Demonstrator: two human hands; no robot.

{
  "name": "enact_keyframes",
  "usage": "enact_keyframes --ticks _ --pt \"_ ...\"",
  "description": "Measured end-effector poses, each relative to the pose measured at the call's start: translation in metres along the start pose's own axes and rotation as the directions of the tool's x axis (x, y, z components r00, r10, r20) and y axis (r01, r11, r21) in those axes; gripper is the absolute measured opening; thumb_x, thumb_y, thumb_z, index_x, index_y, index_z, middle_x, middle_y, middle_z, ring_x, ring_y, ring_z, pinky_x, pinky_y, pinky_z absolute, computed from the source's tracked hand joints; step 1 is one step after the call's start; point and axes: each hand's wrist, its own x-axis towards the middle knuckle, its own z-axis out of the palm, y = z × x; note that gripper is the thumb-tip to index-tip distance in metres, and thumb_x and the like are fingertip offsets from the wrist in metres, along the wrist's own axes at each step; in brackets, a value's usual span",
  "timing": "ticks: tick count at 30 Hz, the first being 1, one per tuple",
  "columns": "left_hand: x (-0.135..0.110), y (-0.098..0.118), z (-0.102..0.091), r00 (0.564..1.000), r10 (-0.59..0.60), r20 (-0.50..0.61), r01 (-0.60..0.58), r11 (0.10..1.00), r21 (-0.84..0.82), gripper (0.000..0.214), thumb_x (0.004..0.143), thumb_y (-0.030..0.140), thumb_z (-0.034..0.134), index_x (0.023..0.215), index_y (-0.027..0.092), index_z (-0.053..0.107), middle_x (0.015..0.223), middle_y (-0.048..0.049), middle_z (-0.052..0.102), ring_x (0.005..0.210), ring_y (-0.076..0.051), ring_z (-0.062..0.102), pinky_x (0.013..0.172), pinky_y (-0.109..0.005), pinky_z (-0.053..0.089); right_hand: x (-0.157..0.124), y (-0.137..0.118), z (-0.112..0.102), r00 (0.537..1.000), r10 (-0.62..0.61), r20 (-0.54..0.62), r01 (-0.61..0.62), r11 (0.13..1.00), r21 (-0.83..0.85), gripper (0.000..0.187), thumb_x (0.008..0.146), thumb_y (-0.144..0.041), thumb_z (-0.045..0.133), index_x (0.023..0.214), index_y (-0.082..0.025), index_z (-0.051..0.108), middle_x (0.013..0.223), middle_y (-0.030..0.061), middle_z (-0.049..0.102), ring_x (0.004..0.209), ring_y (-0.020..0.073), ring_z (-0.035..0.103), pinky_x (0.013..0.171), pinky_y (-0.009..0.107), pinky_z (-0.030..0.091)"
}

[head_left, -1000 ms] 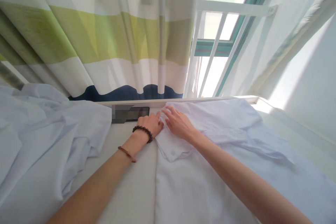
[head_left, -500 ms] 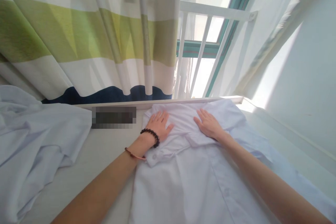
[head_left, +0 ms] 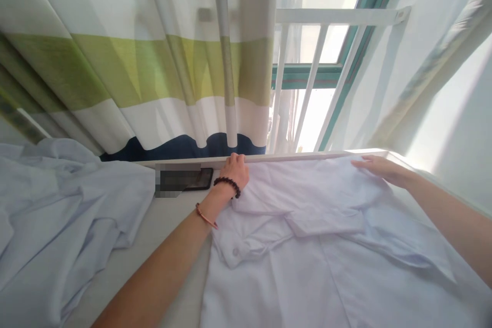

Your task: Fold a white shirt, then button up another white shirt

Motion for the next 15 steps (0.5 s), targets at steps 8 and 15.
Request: enact_keyframes --ticks 8,15 --pt "0.001 -0.013 -0.009 0.987 -0.006 0.16 0.015 0.999 -0.051 0.031 0.092 0.033 0.056 0.117 0.015 0.057 0.12 -0.0096 0.058 0.104 -0.023 0.059 0.088 -0.044 0.05 0.004 0.008 0.001 0.906 0.061 0.419 -0.276 0.835 0.476 0.017 0.083 -0.017 0.064 0.093 -0.01 0.076 0.097 0.0259 0.071 0.07 0.0212 0.071 0.062 0.033 0.049" --pt "-0.002 -0.024 -0.006 0.95 0.121 0.288 -0.029 0.952 -0.305 0.031 0.092 0.033 0.056 0.118 0.015 0.057 0.118 -0.0083 0.059 0.099 -0.022 0.061 0.084 -0.041 0.053 0.004 0.009 -0.008 0.941 0.103 0.322 -0.255 0.84 0.479 0.02 0.073 -0.031 0.072 0.082 -0.014 0.076 0.09 0.0208 0.073 0.065 0.0212 0.069 0.059 0.035 0.049"
